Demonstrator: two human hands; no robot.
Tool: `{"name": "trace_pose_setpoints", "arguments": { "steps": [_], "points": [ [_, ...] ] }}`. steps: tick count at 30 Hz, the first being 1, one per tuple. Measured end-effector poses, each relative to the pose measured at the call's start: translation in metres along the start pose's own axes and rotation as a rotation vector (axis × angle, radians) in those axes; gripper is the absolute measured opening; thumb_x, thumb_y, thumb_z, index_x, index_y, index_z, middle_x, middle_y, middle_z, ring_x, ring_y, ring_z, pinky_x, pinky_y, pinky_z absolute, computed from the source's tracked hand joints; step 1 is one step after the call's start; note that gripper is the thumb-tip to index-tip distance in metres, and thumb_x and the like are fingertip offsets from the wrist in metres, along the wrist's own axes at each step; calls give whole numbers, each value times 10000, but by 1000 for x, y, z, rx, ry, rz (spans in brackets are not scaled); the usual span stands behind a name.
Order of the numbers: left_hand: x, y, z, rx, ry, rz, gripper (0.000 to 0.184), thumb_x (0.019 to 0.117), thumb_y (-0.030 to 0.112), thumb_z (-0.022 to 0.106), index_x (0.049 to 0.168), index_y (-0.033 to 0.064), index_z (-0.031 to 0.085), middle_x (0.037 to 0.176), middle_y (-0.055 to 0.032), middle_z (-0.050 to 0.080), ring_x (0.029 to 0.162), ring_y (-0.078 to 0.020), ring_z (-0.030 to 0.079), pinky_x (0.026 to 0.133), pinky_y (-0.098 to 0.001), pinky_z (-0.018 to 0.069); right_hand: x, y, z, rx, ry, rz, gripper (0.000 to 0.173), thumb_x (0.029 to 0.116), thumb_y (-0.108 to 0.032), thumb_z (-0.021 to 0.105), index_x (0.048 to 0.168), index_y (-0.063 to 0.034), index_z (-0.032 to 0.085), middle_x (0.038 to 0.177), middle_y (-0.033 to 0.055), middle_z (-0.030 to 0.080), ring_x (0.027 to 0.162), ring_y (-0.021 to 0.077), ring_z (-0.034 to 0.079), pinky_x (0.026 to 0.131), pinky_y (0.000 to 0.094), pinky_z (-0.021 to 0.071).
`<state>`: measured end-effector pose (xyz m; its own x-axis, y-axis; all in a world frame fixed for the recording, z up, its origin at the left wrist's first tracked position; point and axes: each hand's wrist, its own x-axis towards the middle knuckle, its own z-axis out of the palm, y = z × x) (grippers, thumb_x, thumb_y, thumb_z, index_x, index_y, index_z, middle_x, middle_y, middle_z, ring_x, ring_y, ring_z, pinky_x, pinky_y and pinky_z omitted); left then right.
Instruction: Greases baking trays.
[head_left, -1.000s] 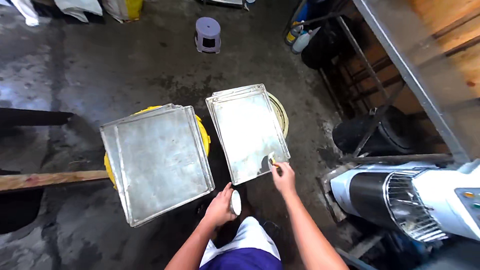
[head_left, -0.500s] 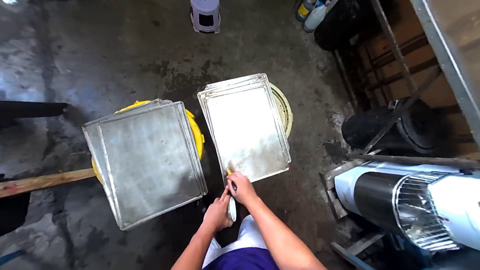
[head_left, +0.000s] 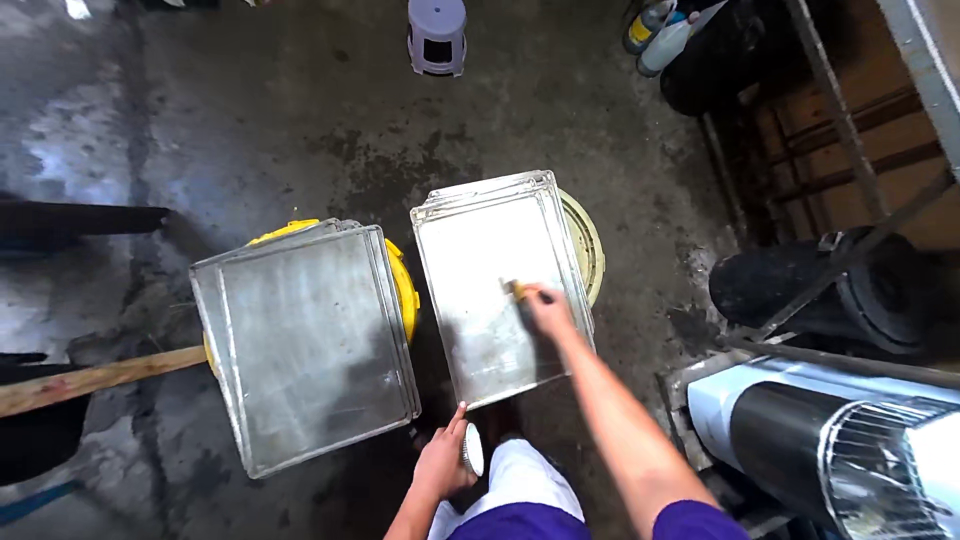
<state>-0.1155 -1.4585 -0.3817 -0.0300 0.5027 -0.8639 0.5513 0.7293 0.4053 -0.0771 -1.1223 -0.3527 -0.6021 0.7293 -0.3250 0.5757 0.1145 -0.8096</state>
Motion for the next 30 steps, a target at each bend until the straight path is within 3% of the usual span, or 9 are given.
{"name": "trace_pose_setpoints", "arguments": {
  "steps": [4, 7, 10, 14, 18, 21, 24, 27, 30],
  "points": [
    [3, 7, 3, -50, 4, -12, 944, 685, 390, 908, 1499, 176, 480, 1720, 64, 173, 1372, -323, 519, 985, -544, 545, 29, -55, 21, -540, -134, 306, 337, 1026, -252, 523, 1256, -59, 678, 1314, 184, 651, 1205, 324, 648, 1017, 519, 531],
    [4, 9, -2, -26, -6, -34, 917, 691, 396, 897, 1486, 184, 492, 1717, 85, 177, 1364, -319, 525, 962, -545, 553, 29, -81, 112, -366, -364, -45, 309, 1032, -228, 540, 1230, -73, 720, 1236, 148, 701, 1159, 257, 676, 1008, 425, 544],
    [5, 6, -1, -26, -1, -41, 898, 693, 392, 889, 1479, 207, 497, 1714, 104, 178, 1361, -315, 528, 944, -549, 561, 84, -66, 45, -16, -219, 13, 325, 1073, -259, 524, 1236, -54, 718, 1184, 132, 733, 1122, 212, 689, 1028, 424, 535],
    [5, 7, 0, -65, 23, -39, 903, 687, 399, 896, 1477, 216, 498, 1712, 111, 183, 1361, -309, 528, 946, -532, 562, 142, -67, -2, -511, 53, 90, 336, 1039, -267, 549, 1223, -14, 672, 1239, 258, 660, 1117, 403, 671, 932, 607, 550],
    [8, 10, -3, -69, 11, -52, 902, 679, 402, 900, 1471, 213, 511, 1707, 128, 193, 1357, -308, 530, 940, -541, 563, 102, -104, 114, -405, -314, -76, 262, 1007, -226, 593, 1161, -56, 718, 1215, 168, 679, 1085, 295, 688, 934, 492, 575],
    [6, 11, -2, -72, 15, -62, 920, 686, 396, 896, 1492, 215, 491, 1709, 120, 189, 1356, -301, 532, 959, -535, 557, 106, -64, 50, 74, -234, 21, 291, 1073, -221, 540, 1243, -48, 701, 1195, 134, 723, 1097, 213, 690, 1007, 430, 543],
    [7, 13, 3, -95, 34, -59, 924, 692, 412, 890, 1494, 200, 483, 1717, 100, 165, 1365, -300, 524, 984, -526, 545, 88, -40, -21, -278, 6, 162, 319, 1058, -214, 529, 1257, -25, 692, 1252, 199, 685, 1171, 311, 663, 1032, 499, 521],
    [6, 16, -1, -75, 19, -67, 952, 678, 423, 898, 1501, 196, 477, 1719, 96, 161, 1371, -301, 521, 1002, -529, 536, 7, -63, 49, -592, -325, 232, 308, 1003, -175, 542, 1259, -62, 668, 1365, 220, 593, 1230, 368, 621, 995, 532, 548],
    [2, 14, -5, -29, -6, -73, 970, 676, 428, 906, 1510, 200, 463, 1721, 102, 148, 1373, -312, 518, 1000, -549, 532, -31, -35, 64, -289, -451, 7, 336, 1046, -231, 526, 1297, -87, 698, 1318, 144, 672, 1233, 244, 643, 1079, 420, 511]
  ]
}}
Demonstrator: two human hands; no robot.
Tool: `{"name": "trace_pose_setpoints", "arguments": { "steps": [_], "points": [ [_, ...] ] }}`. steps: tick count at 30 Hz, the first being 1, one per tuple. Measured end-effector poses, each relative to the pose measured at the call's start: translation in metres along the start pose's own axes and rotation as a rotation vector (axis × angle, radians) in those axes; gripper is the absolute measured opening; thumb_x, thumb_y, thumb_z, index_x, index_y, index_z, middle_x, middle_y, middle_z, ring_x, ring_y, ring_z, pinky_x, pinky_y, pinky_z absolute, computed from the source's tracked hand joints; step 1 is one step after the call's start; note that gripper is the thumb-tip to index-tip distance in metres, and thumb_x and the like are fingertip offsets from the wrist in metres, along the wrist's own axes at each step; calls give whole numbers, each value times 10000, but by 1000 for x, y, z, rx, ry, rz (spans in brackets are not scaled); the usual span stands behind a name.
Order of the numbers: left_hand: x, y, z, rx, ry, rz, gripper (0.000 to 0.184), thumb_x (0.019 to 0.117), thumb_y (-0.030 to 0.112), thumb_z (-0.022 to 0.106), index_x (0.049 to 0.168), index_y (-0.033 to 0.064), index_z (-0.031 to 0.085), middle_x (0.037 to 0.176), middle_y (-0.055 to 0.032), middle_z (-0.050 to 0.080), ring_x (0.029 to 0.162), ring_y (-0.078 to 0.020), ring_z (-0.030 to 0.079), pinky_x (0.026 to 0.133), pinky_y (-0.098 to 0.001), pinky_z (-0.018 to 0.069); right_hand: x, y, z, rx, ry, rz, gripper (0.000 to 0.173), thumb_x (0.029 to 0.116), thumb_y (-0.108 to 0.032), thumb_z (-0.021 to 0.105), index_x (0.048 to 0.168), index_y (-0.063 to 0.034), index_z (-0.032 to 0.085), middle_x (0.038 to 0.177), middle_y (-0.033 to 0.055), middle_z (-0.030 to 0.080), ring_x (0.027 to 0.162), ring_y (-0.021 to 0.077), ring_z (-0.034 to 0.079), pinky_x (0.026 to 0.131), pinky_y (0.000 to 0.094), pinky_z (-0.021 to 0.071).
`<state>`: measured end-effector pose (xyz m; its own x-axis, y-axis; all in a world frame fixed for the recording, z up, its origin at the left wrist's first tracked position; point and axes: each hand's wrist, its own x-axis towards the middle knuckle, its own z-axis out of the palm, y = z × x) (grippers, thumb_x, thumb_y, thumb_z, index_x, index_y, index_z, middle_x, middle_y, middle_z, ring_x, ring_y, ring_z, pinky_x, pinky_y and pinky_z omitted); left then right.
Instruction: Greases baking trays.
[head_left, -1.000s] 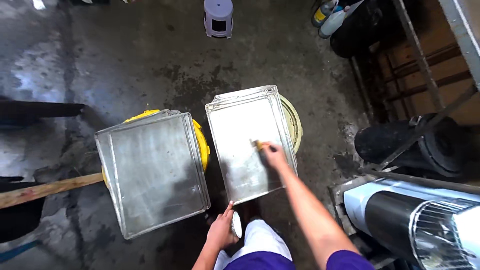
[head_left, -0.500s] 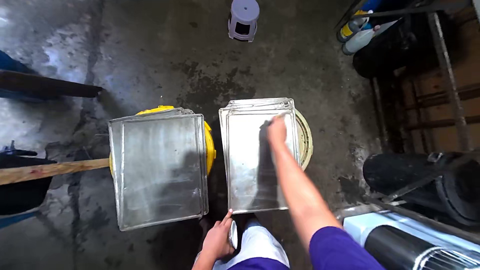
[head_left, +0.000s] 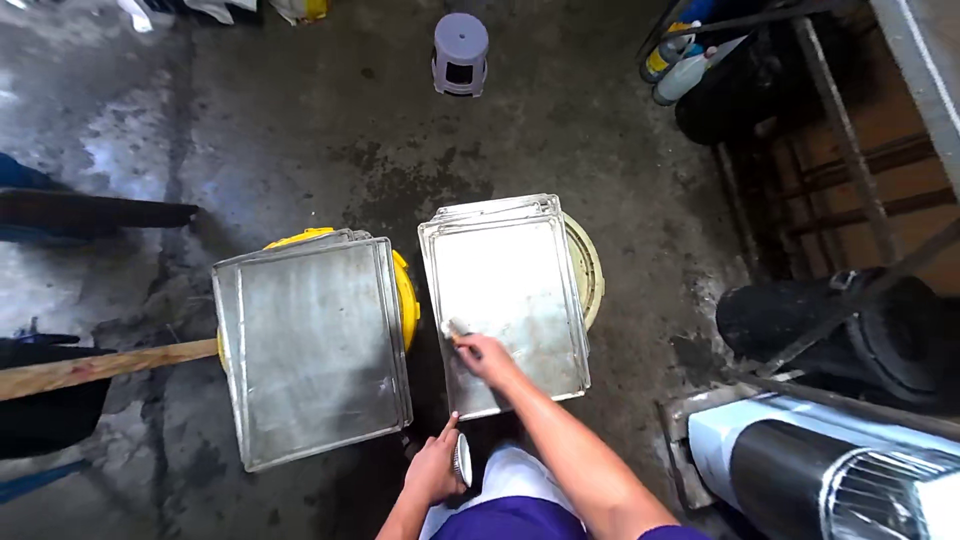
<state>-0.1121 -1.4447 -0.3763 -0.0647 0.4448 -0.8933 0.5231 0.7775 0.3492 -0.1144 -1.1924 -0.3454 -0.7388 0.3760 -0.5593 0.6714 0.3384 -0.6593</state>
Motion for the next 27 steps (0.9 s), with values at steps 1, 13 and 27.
{"name": "trace_pose_setpoints", "arguments": {
  "steps": [1, 13, 27],
  "points": [
    [-1, 0, -1, 17, -3, 0, 972, 681, 423, 906, 1513, 200, 455, 1723, 102, 139, 1378, -316, 512, 1000, -556, 530, -7, 25, -26, 152, 108, 31, 330, 1045, -227, 535, 1276, -71, 711, 1282, 126, 701, 1215, 205, 654, 1091, 391, 506],
    [5, -15, -26, -1026, 351, 325, 1135, 644, 246, 921, 1547, -39, 295, 1426, -207, 562, 1308, -247, 576, 1112, -409, 490, -160, 197, -52, 1283, 621, 730, 373, 1085, -289, 328, 1068, -47, 612, 893, 105, 622, 767, 238, 604, 698, 435, 525],
    [46, 2, -43, -1599, 462, 224, 521, 984, 141, 654, 1439, -7, 447, 1224, -215, 665, 1045, -270, 686, 903, -450, 582, -137, 161, -20, 1131, 774, 761, 439, 1105, -336, 342, 1103, -49, 673, 1132, 136, 654, 1065, 293, 579, 909, 558, 447]
  ]
}}
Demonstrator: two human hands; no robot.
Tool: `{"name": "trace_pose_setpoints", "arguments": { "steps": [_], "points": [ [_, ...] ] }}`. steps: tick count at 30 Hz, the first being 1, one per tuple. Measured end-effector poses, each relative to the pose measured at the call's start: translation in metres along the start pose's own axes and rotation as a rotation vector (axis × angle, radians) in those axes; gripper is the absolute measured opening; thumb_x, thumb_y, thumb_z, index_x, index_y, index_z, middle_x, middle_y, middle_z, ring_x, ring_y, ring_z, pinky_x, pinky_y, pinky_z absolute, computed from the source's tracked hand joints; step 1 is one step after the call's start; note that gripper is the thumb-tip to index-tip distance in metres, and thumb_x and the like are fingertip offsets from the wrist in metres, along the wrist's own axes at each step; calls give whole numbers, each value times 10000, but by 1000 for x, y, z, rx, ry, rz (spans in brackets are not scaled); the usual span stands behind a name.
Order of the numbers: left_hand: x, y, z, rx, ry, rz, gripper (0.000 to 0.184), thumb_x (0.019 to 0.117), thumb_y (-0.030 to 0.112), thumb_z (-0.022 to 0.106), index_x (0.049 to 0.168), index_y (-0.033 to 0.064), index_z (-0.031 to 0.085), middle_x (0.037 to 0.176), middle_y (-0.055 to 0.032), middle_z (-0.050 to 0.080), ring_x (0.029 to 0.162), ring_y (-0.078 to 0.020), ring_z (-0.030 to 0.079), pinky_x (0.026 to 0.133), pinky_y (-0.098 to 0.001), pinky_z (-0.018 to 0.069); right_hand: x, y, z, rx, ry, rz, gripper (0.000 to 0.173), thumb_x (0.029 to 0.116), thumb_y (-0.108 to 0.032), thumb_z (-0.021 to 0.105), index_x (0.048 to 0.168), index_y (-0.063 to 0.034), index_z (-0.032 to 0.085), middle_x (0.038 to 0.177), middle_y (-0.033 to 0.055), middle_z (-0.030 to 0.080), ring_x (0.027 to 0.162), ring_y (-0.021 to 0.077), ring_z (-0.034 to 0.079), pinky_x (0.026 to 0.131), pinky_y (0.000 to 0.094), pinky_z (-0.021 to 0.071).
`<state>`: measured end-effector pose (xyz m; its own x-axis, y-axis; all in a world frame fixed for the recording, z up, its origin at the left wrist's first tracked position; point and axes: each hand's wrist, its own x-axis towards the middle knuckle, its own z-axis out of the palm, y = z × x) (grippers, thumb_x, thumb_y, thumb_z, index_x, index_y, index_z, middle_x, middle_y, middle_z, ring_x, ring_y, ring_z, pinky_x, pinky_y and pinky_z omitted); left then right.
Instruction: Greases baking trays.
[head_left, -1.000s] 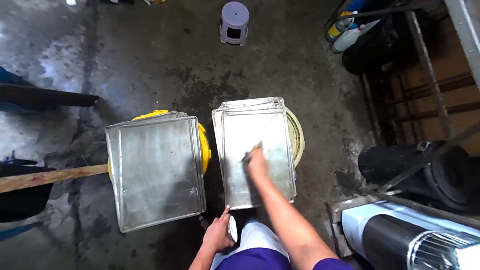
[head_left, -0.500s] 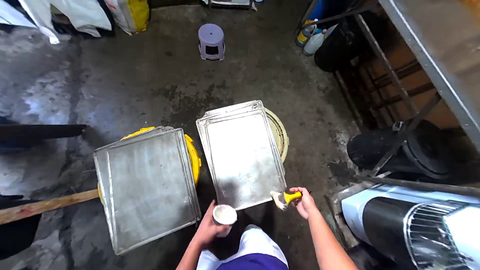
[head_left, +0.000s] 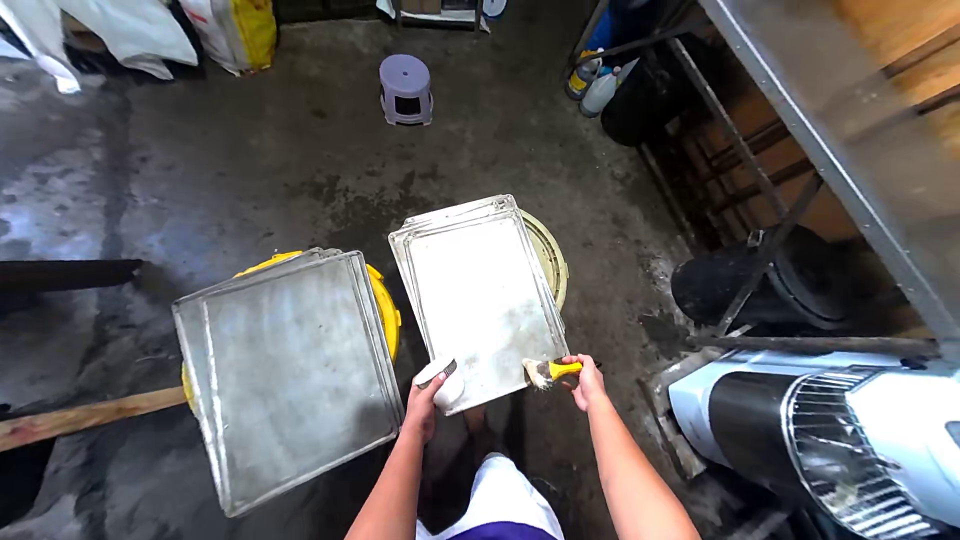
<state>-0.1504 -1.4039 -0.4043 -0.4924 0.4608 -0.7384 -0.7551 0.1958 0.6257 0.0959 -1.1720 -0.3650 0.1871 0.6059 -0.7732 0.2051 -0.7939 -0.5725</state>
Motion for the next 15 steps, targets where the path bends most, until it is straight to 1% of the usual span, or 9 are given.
{"name": "trace_pose_setpoints", "arguments": {
  "steps": [1, 2, 3, 5, 8, 9, 11, 13, 15],
  "points": [
    [0, 1, 0, 0, 0, 9, 536, 975, 140, 671, 1438, -7, 445, 1214, -218, 671, 1035, -274, 695, 893, -451, 590, -2, 0, 1, 19, 16, -5, 431, 1105, -331, 352, 1103, -45, 674, 1132, 138, 647, 1060, 292, 571, 913, 557, 444],
    [-2, 4, 0, -3, 0, 4, 539, 975, 146, 673, 1440, 0, 443, 1201, -217, 675, 1019, -273, 699, 874, -450, 595, -3, 1, 3, 51, 29, -6, 415, 1104, -329, 355, 1077, -52, 663, 1066, 122, 634, 976, 268, 568, 855, 518, 460],
    [-6, 8, -1, -9, 0, -13, 543, 980, 151, 665, 1452, 17, 431, 1206, -213, 670, 1021, -273, 695, 863, -452, 592, -4, 2, 5, 90, 36, -1, 397, 1102, -327, 352, 1050, -61, 642, 973, 101, 614, 853, 237, 563, 758, 458, 480],
    [-13, 11, -7, -30, 18, -26, 550, 988, 153, 646, 1470, 38, 407, 1238, -207, 654, 1052, -272, 679, 871, -455, 580, -9, 10, 6, 160, 27, 14, 362, 1089, -309, 364, 1021, -66, 623, 873, 88, 606, 719, 209, 551, 653, 400, 487],
    [-21, 15, -20, -97, 109, 60, 474, 1011, 137, 597, 1435, -5, 436, 1221, -200, 654, 1041, -239, 671, 888, -417, 574, -24, 24, 5, 103, -14, -5, 376, 1090, -298, 353, 1011, -66, 638, 845, 73, 605, 702, 188, 532, 644, 374, 449],
    [-26, 17, -26, -128, 149, 107, 450, 1025, 137, 571, 1427, -18, 441, 1225, -194, 648, 1044, -221, 665, 903, -398, 569, -34, 30, 6, 45, -32, -26, 403, 1095, -297, 347, 1000, -61, 659, 855, 78, 641, 712, 188, 554, 643, 374, 456],
    [-35, 26, -43, -176, 247, 203, 436, 1027, 125, 564, 1414, -39, 450, 1229, -190, 640, 1049, -198, 657, 927, -377, 562, -61, 44, 16, -72, -114, -60, 449, 1110, -290, 334, 1041, -36, 699, 986, 111, 703, 866, 221, 621, 747, 421, 492],
    [-47, 35, -72, -184, 327, 279, 472, 984, 101, 609, 1404, -49, 454, 1219, -192, 646, 1047, -195, 662, 929, -373, 565, -92, 63, 31, -156, -198, -90, 450, 1112, -273, 333, 1068, -17, 701, 1142, 133, 706, 1048, 252, 633, 853, 466, 507],
    [-61, 42, -114, -174, 380, 341, 494, 951, 123, 634, 1380, -57, 466, 1171, -184, 666, 1001, -185, 684, 889, -370, 590, -124, 80, 49, -218, -287, -104, 438, 1108, -254, 343, 1101, 0, 699, 1247, 160, 678, 1151, 276, 618, 909, 490, 513]
  ]
}}
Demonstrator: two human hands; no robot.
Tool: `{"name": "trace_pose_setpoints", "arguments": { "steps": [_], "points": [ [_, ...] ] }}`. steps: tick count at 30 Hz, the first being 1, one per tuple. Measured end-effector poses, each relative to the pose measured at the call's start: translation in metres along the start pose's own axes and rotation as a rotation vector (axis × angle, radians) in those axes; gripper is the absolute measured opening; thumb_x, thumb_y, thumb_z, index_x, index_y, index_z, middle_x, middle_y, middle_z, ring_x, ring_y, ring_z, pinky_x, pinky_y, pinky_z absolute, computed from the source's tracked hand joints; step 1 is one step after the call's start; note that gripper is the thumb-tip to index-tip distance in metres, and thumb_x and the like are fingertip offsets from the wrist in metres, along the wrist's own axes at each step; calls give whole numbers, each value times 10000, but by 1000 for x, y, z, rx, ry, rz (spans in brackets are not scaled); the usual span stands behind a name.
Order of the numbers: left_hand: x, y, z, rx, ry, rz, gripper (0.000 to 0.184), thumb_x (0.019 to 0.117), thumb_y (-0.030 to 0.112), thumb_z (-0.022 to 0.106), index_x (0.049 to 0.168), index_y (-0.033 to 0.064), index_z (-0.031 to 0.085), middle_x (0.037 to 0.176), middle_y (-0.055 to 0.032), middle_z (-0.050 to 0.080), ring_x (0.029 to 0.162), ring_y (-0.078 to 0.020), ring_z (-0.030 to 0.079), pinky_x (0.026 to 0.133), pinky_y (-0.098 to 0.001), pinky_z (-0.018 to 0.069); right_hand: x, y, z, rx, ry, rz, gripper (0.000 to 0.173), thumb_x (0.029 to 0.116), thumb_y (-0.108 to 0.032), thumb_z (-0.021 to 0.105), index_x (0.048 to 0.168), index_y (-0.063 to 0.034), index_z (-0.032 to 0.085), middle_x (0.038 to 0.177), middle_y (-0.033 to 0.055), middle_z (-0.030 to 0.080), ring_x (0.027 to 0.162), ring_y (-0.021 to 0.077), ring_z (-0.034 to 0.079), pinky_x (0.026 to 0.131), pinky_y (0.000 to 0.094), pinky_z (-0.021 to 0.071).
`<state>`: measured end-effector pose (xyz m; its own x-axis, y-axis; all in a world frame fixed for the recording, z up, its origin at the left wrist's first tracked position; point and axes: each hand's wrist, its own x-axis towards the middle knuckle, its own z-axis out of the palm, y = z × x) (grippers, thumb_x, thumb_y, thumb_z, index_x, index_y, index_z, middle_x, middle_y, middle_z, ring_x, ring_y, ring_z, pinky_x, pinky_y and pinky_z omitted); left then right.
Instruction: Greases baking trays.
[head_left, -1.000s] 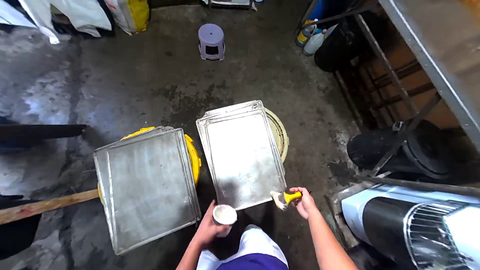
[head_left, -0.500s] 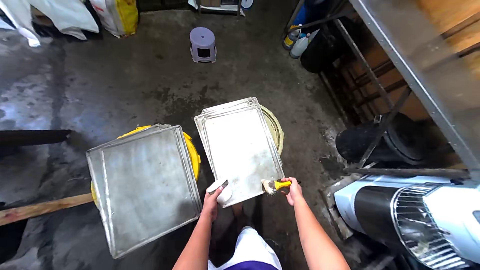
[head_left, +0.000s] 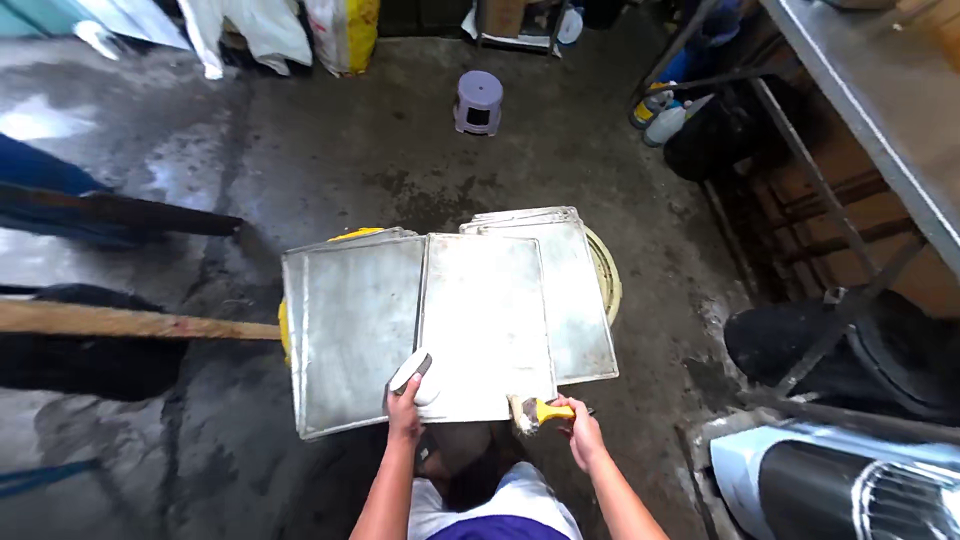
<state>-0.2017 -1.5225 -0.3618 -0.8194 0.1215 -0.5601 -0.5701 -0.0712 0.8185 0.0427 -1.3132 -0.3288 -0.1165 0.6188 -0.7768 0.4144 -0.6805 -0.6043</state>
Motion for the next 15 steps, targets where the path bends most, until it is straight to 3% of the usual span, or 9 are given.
{"name": "trace_pose_setpoints", "arguments": {
  "steps": [3, 6, 9, 11, 12, 14, 15],
  "points": [
    [8, 23, -73, -9, 37, 54, 570, 902, 243, 632, 1364, -51, 472, 1120, -140, 684, 962, -148, 687, 862, -361, 598, -31, 14, 43, -86, -153, -21, 429, 1099, -255, 359, 1162, -12, 706, 1333, 153, 660, 1215, 276, 618, 955, 511, 515],
    [17, 46, -130, -32, 56, 73, 623, 865, 311, 631, 1363, -24, 463, 1110, -94, 684, 961, -116, 684, 858, -342, 598, -52, 30, 87, -130, -269, -103, 441, 1091, -253, 337, 1159, -24, 707, 1390, 143, 636, 1205, 238, 633, 927, 435, 541],
    [40, 63, -163, 69, 30, 121, 744, 863, 192, 689, 1497, -7, 354, 1327, -161, 606, 1146, -175, 638, 971, -366, 562, -61, 30, 128, -192, -305, -206, 568, 1122, -287, 216, 1205, 10, 692, 1347, 153, 667, 1357, 276, 529, 1074, 500, 430],
    [46, 70, -169, 126, 30, 127, 920, 805, 59, 800, 1551, 10, 264, 1436, -214, 524, 1247, -246, 593, 1029, -409, 536, -70, 16, 145, -179, -274, -271, 603, 1135, -318, 194, 1205, 10, 695, 1293, 131, 699, 1323, 246, 564, 1105, 474, 433],
    [45, 72, -167, 161, 2, 157, 1004, 739, 35, 842, 1550, 6, 252, 1436, -215, 519, 1253, -244, 596, 1031, -399, 544, -77, 4, 150, -175, -283, -307, 607, 1135, -330, 185, 1204, -10, 697, 1237, 109, 719, 1203, 203, 632, 1019, 429, 499],
    [33, 76, -156, 304, -138, 246, 1116, 625, 75, 917, 1531, -30, 274, 1423, -207, 538, 1268, -219, 600, 1060, -371, 542, -96, -30, 153, -172, -403, -406, 522, 1141, -295, 254, 1200, -11, 687, 1063, 80, 735, 841, 125, 679, 723, 301, 570],
    [22, 80, -145, 429, -226, 296, 1112, 598, 134, 946, 1505, -44, 328, 1407, -200, 562, 1274, -214, 599, 1083, -371, 525, -106, -46, 149, -193, -520, -498, 411, 1118, -208, 350, 1187, 15, 688, 1046, 84, 729, 783, 116, 679, 671, 270, 580]
  ]
}}
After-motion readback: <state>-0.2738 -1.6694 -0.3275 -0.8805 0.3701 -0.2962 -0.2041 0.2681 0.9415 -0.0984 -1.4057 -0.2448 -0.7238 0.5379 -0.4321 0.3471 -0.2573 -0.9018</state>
